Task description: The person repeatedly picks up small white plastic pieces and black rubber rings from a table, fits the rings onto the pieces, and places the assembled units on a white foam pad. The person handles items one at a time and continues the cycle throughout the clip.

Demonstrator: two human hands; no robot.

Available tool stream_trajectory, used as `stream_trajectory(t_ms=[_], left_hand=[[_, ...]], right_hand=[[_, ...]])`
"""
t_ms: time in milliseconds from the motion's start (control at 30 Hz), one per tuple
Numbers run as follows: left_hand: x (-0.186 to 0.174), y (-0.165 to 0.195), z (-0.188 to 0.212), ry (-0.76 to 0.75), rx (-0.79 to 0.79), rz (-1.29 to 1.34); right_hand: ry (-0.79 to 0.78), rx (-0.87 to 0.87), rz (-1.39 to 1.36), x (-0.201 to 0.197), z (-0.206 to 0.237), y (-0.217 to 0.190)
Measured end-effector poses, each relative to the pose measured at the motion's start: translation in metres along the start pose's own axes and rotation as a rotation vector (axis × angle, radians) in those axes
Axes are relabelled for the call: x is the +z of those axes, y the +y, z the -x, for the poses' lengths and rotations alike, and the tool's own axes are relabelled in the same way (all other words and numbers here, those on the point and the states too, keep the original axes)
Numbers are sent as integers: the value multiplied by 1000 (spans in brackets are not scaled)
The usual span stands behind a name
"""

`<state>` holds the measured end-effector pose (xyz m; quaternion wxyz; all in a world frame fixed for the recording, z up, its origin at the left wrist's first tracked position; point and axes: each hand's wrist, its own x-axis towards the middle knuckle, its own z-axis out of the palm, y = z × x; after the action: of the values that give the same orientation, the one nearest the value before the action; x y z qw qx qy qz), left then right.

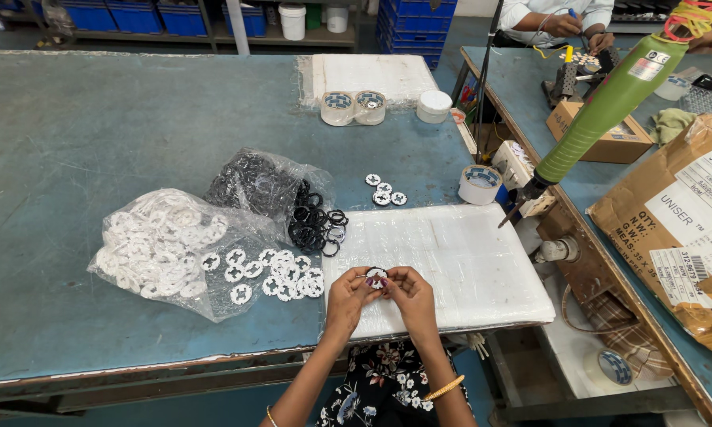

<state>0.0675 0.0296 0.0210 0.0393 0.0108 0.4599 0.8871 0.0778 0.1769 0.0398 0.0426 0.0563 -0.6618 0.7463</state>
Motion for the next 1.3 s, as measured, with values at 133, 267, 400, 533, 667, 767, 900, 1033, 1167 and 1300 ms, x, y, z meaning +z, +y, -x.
stream_trajectory(t_ms=[133,267,400,533,667,767,900,1033,1167,1300], left_hand=[[3,4,-22,-23,35,7],[-4,14,-12,13,74,-1],[-5,14,9,34,41,53],[-4,17,18,51,-4,27],[-5,24,33,8,-7,132],[-9,33,41,18,-77,128],[-8,42,50,-9,-86,209],[-11,54,63,8,-61,183],[-9,61,75,5,-37,126],[2,73,79,5,-55,135]], right_hand=[[3,-15,16,-4,-25,1],[84,-29,156,18,-20,4],[74,-24,232,23,0,3],[77,20,183,23,9,-1],[77,13,133,25,21,-10],[53,3,46,24,30,-17],[-5,9,-96,21,41,-28],[-14,19,-254,29,49,-37],[-5,19,-295,36,56,-42],[48,26,-334,39,59,-56]])
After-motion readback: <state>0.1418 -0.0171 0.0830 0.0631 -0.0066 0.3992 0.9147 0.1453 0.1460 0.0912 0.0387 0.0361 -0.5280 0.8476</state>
